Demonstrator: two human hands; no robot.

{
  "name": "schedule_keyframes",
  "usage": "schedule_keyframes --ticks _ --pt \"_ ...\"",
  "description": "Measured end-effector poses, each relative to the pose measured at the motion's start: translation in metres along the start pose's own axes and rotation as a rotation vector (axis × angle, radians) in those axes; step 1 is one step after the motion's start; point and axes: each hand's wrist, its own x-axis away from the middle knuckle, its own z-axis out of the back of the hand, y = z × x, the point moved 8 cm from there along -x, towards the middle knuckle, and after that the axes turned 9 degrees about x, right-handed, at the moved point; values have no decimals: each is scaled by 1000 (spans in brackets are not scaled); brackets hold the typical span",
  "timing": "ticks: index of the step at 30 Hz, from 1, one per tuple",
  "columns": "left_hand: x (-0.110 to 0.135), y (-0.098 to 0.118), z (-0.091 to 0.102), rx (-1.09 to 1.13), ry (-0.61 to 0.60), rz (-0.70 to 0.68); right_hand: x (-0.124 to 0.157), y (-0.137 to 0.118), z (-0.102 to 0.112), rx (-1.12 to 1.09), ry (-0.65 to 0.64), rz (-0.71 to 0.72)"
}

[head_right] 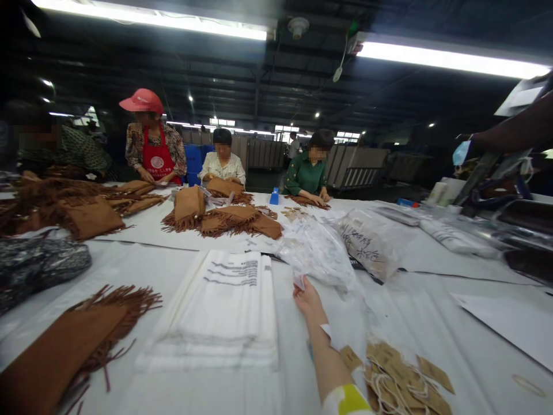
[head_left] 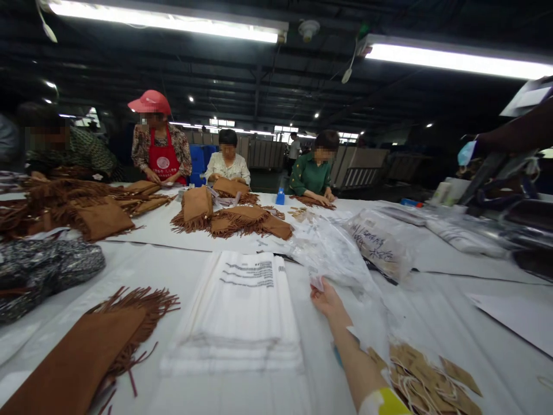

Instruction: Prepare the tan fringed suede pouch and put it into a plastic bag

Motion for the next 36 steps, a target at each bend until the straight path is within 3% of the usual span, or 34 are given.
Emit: schedule_keyframes --ticks 3,8,11,15,20,22,24,26,28,31,33,36 --pt "45 57 -19 6 -74 57 46 -18 9 -84 -2 -75" --pt "195 193 -50 31 -275 164 146 -46 13 -148 -18 -190" --pt "247 235 -50 49 -364 198 211 -65 18 -166 -46 -210" --pt "256 231 -47 155 -308 293 303 -90 31 -126 -44 -212" --pt "248 216 -31 457 -55 418 391 -120 25 72 -17 -99" --pt "250 206 -19 597 107 543 414 -142 18 178 21 93" --pt "256 194 -6 707 278 703 435 -169 3 255 18 409" --pt "258 186 5 783 393 810 457 -186 -19 308 -67 720" --pt "254 182 15 829 431 825 471 -185 -46 392 -239 881" --pt "241 182 22 856 345 745 483 -167 -81 532 -559 883" --pt "232 187 17 838 187 649 488 -159 -90 566 -712 841" --pt "226 203 -6 724 -165 447 487 -157 -73 520 -698 753"
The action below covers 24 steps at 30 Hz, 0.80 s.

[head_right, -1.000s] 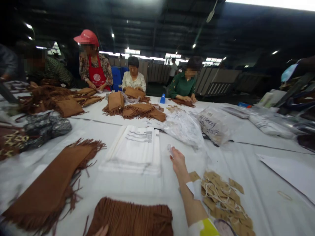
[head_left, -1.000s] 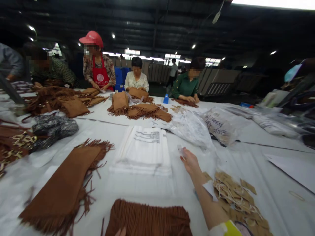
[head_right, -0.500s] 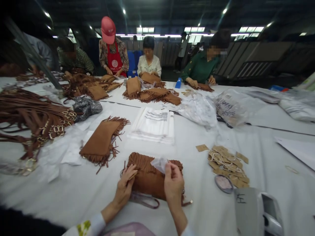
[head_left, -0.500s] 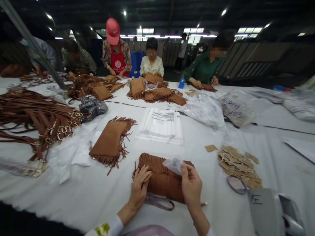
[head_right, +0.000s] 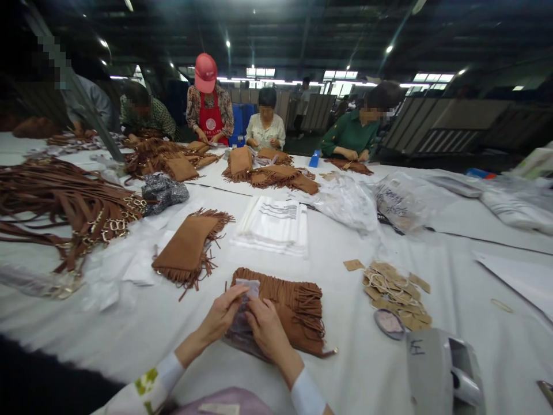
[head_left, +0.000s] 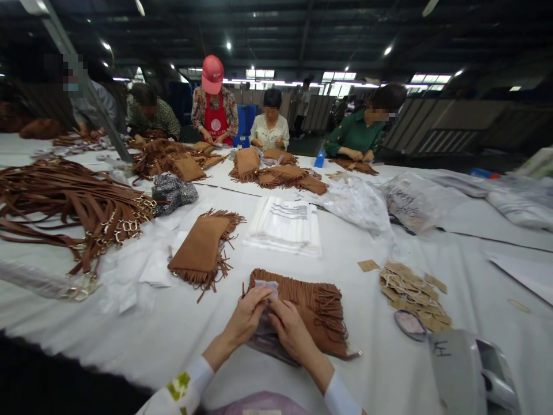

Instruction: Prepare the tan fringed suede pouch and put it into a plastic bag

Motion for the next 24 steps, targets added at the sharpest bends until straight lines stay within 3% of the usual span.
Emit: schedule_keyframes --ticks 2,5,10,13,16,19,21,24 --pt "3 -8 -19 -171 -189 -22 20 6 15 3 92 -63" --pt "10 -18 -34 -397 -293 -44 60 7 18 97 138 -57" --pt "19 -7 -43 -644 -307 -156 103 8 -7 245 229 -50" --pt "29 3 -47 -751 -326 -258 106 9 -7 331 362 -116" --pt "43 1 -54 -843 -356 -338 98 12 -2 360 312 -210" --pt "51 -8 -59 -944 -301 -399 93 21 12 280 232 -267" --pt "53 -12 -62 -997 -238 -440 99 39 34 252 315 -347" --pt "53 -17 -65 -1022 -170 -454 120 86 65 264 501 -603"
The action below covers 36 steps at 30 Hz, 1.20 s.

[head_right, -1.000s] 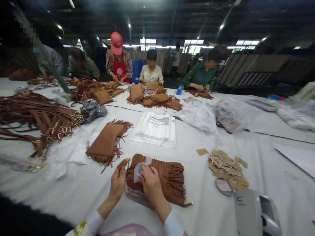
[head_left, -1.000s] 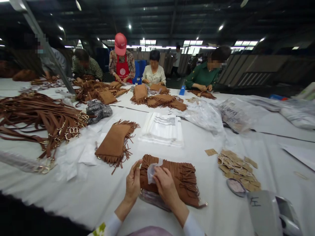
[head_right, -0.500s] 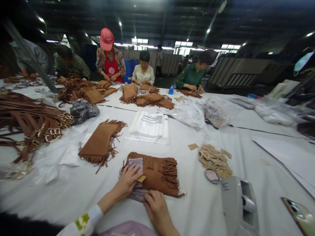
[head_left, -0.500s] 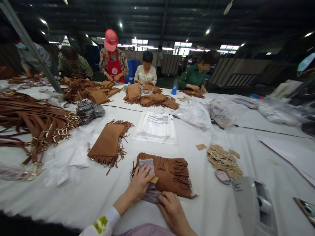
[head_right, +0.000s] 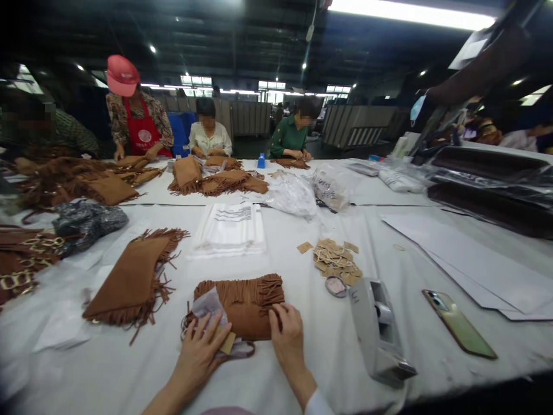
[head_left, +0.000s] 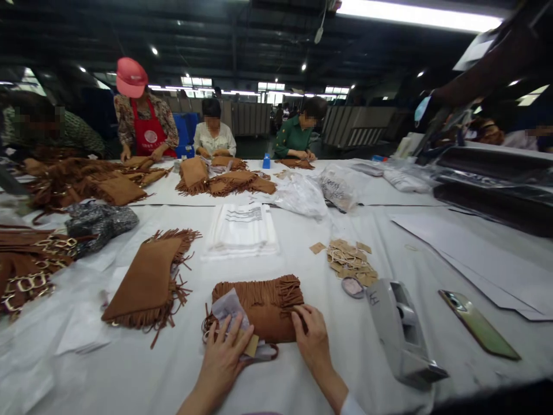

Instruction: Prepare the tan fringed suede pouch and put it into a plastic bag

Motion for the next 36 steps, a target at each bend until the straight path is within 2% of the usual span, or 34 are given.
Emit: schedule_keyframes --ticks 3,5,9,15,18,23,28,30,32,36 --pt "-1 1 1 21 45 -1 -12 41 -8 20 -2 -186" --pt "-2 1 5 44 70 0 -15 50 -22 29 -60 -225" --pt "-3 -2 7 56 40 54 -12 41 -44 62 -116 -206" --pt "6 -3 0 80 -124 62 3 39 -54 32 -122 -173" --pt "5 -4 2 153 -172 60 6 42 -54 36 -122 -182" --pt "-21 -10 8 199 -154 35 4 34 -44 89 -89 -159" --pt "-37 -20 -7 239 -171 32 7 21 -31 118 -41 -99" --pt "-40 -30 -8 259 -146 33 9 19 -28 139 -23 -106" --pt "-46 -48 -4 265 -79 84 10 18 -26 155 -3 -107" --pt "-66 -93 3 207 44 294 8 17 -26 148 3 -94"
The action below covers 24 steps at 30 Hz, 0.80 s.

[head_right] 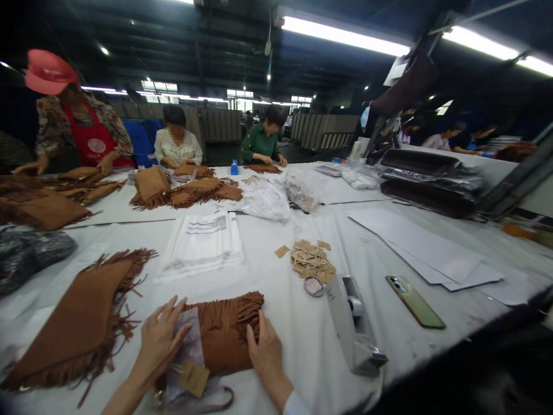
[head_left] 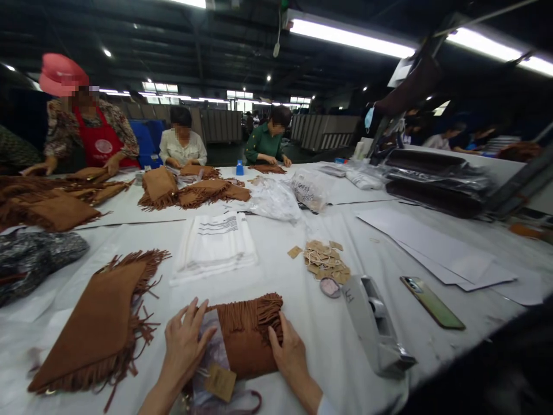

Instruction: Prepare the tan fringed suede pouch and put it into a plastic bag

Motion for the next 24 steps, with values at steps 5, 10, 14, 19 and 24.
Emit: schedule_keyframes --ticks 5,10,14,19,24 --pt "-18 -10 -13 106 -233 174 -2 8 -10 15 1 -14" --pt "-12 -11 -8 136 -243 270 -7 19 -32 -46 -46 -36" --pt "8 -16 -2 196 -207 317 6 10 -33 -116 -71 16" --pt "23 -25 -4 214 -148 275 7 6 -20 -101 -64 78" --pt "42 -51 -15 169 5 223 -38 66 29 148 57 37"
